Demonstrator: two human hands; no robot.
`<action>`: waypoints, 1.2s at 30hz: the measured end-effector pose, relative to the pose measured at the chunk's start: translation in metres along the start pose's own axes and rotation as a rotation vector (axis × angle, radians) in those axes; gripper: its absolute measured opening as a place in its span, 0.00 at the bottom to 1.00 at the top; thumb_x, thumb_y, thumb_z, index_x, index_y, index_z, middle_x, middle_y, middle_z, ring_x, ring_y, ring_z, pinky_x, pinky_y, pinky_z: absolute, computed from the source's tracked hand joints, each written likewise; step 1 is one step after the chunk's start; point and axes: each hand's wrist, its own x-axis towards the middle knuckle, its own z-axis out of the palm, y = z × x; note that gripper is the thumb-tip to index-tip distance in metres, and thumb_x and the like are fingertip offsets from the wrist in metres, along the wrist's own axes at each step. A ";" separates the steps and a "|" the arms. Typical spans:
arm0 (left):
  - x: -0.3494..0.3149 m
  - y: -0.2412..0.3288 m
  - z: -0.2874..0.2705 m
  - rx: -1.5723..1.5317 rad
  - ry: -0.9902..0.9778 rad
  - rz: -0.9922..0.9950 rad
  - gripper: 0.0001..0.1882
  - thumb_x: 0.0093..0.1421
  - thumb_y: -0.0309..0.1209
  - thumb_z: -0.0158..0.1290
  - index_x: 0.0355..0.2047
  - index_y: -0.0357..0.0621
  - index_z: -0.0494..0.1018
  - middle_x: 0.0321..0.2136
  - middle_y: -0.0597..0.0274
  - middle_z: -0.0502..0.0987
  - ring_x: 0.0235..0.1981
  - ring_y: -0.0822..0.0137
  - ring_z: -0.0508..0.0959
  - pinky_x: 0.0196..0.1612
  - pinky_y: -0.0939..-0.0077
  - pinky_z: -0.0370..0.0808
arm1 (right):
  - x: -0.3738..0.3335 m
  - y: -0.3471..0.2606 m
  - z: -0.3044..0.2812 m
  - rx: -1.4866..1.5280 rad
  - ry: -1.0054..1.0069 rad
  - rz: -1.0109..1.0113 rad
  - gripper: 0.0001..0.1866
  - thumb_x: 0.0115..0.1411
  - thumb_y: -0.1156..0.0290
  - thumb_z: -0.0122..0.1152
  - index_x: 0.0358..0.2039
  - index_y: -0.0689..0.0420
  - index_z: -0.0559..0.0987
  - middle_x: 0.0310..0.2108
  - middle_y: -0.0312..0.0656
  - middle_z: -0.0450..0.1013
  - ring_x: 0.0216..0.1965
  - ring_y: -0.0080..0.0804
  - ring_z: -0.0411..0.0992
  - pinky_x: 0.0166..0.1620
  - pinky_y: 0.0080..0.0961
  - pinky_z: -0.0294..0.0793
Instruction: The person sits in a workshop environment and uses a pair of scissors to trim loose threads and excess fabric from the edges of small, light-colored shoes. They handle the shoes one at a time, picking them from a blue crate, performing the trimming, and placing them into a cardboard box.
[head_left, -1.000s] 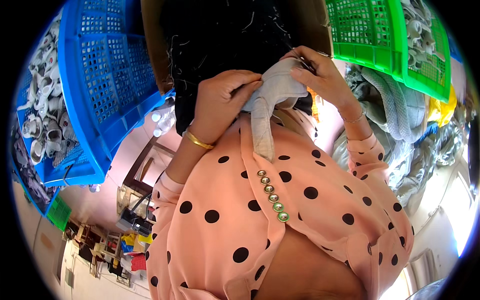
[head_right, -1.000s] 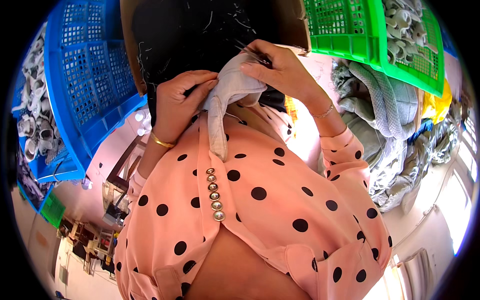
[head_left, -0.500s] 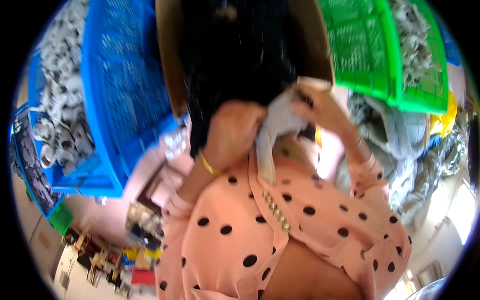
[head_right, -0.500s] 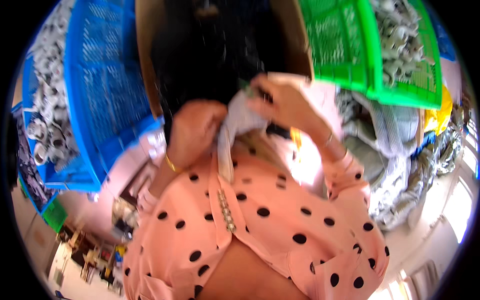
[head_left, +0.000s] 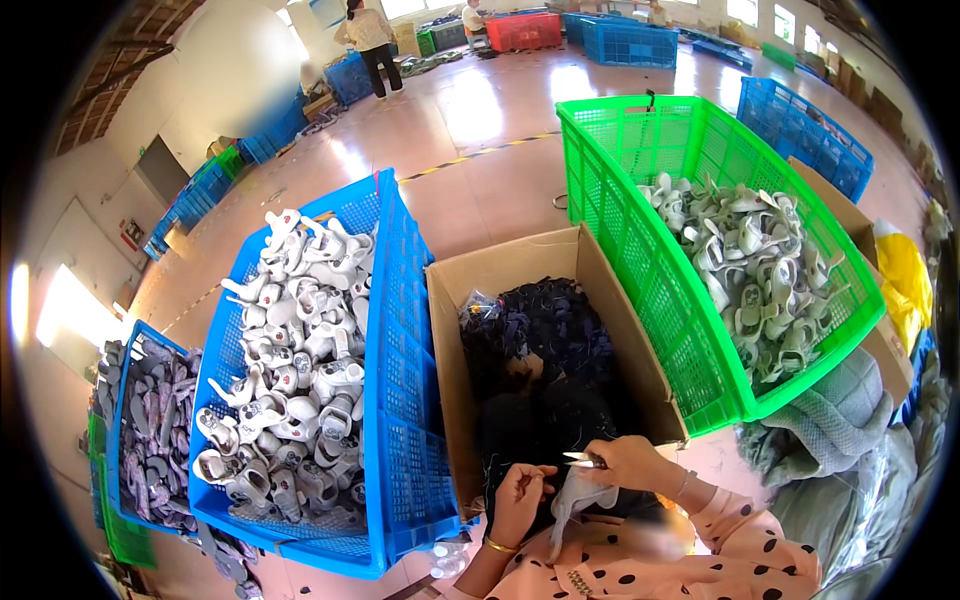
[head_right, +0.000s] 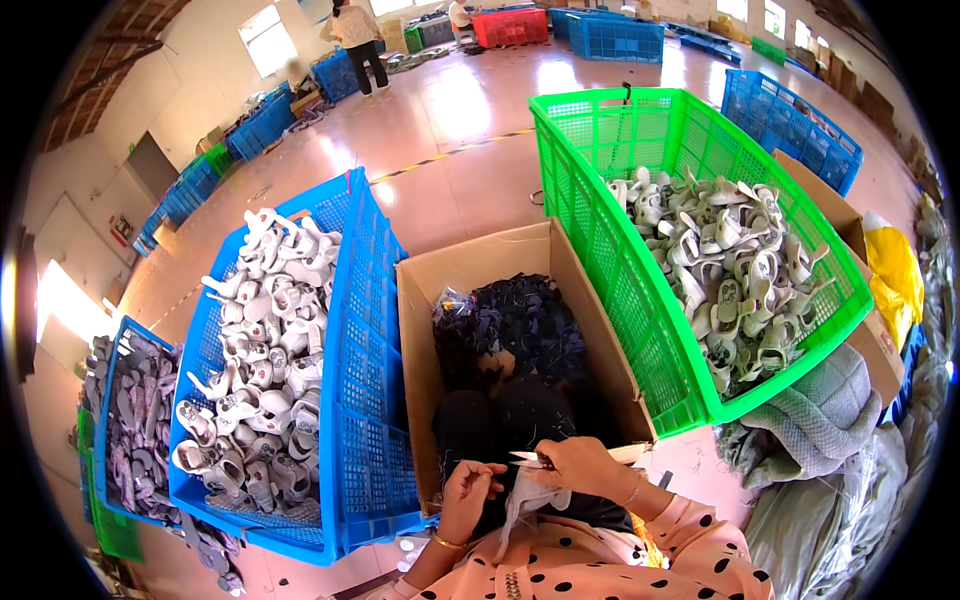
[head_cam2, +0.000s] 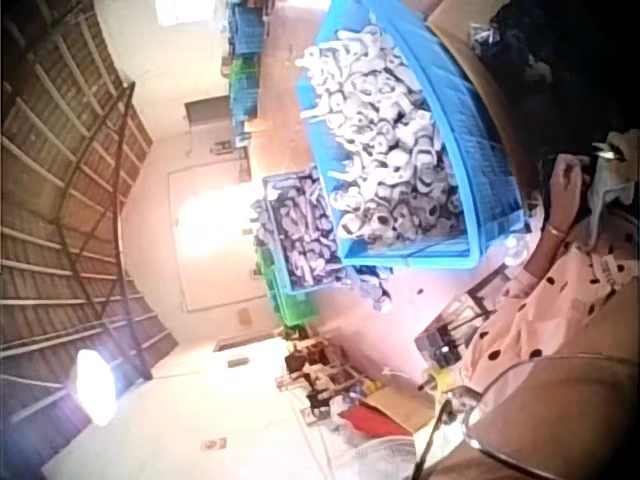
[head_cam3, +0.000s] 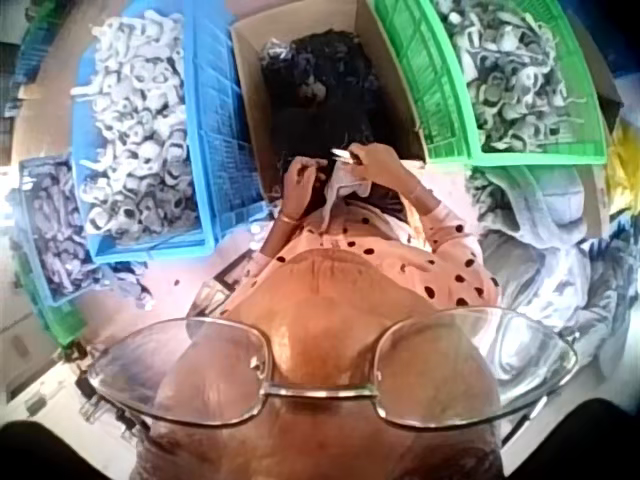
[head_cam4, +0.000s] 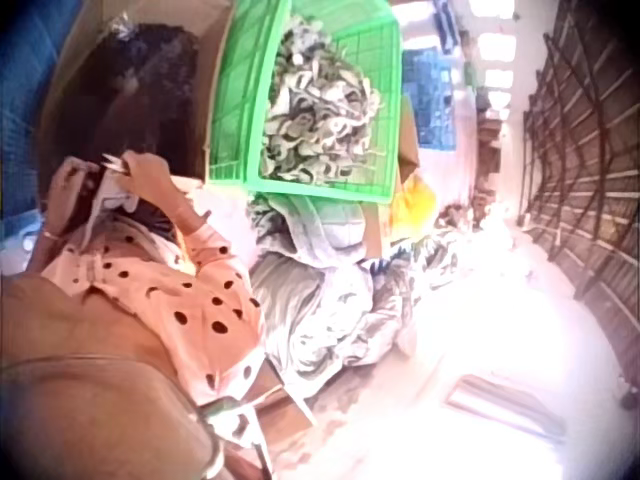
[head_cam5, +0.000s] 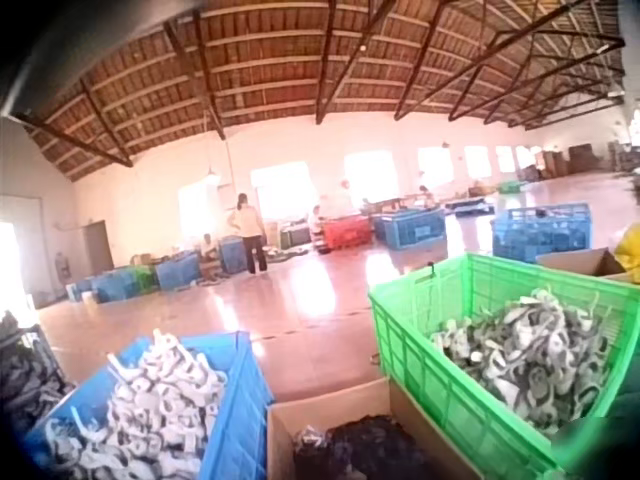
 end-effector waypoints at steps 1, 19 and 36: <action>-0.001 -0.002 -0.001 -0.162 -0.022 -0.086 0.04 0.68 0.26 0.43 0.37 0.41 0.68 0.40 0.53 0.80 0.29 0.69 0.79 0.34 0.77 0.75 | -0.003 0.001 0.005 0.004 -0.014 -0.006 0.24 0.59 0.44 0.56 0.32 0.56 0.76 0.20 0.48 0.74 0.24 0.50 0.75 0.28 0.40 0.72; -0.013 0.001 -0.011 0.678 -0.272 0.278 0.10 0.57 0.28 0.56 0.39 0.39 0.79 0.25 0.54 0.72 0.25 0.59 0.74 0.30 0.70 0.71 | -0.024 -0.003 0.033 0.172 -0.018 0.069 0.23 0.57 0.47 0.60 0.39 0.55 0.75 0.25 0.52 0.76 0.29 0.53 0.76 0.33 0.44 0.74; -0.013 -0.046 -0.022 0.160 -0.047 -0.047 0.06 0.65 0.27 0.51 0.41 0.39 0.73 0.32 0.70 0.74 0.33 0.80 0.71 0.35 0.87 0.69 | -0.022 0.022 0.059 0.293 -0.025 0.131 0.20 0.57 0.55 0.65 0.40 0.57 0.74 0.21 0.42 0.72 0.22 0.39 0.73 0.28 0.27 0.71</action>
